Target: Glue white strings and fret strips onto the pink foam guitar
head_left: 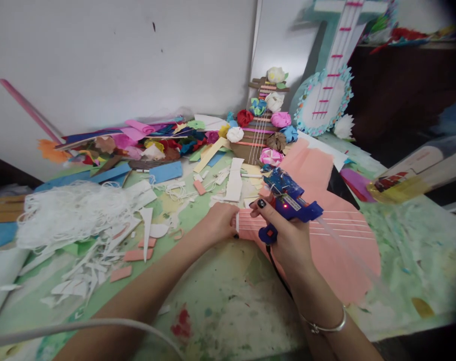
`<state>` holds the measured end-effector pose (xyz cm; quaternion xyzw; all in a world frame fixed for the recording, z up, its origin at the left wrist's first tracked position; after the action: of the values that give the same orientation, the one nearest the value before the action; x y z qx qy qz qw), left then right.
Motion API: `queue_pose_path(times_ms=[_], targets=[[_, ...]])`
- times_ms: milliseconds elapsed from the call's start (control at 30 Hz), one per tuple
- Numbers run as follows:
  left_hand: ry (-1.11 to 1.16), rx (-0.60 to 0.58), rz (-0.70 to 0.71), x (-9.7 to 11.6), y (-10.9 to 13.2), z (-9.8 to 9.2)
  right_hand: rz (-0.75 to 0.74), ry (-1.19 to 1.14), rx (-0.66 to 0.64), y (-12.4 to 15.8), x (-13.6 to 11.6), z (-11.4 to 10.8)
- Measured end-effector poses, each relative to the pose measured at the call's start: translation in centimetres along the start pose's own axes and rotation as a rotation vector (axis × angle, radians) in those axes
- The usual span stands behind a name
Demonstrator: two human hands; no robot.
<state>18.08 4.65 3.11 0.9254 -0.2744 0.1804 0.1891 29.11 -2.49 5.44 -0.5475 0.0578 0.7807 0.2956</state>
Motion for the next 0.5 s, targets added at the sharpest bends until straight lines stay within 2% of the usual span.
queue_pose_path(times_ms=[300, 500], targets=[[-0.081, 0.099, 0.098, 0.38, 0.29, -0.69, 0.027, -0.031, 0.014, 0.07, -0.23, 0.06], [-0.084, 0.097, 0.139, 0.7, 0.26, -0.55, 0.035, -0.029, -0.005, 0.01, -0.07, 0.14]])
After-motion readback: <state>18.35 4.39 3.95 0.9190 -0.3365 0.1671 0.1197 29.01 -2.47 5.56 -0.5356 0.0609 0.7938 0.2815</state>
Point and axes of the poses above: each hand's wrist, its own y-axis away from the middle knuckle, its own z-axis out of the palm, x = y × z, the point moved 6 cm from there along -y, towards the middle knuckle, and after that the axes turned 11 degrees about -z, right-handed, at the moved point
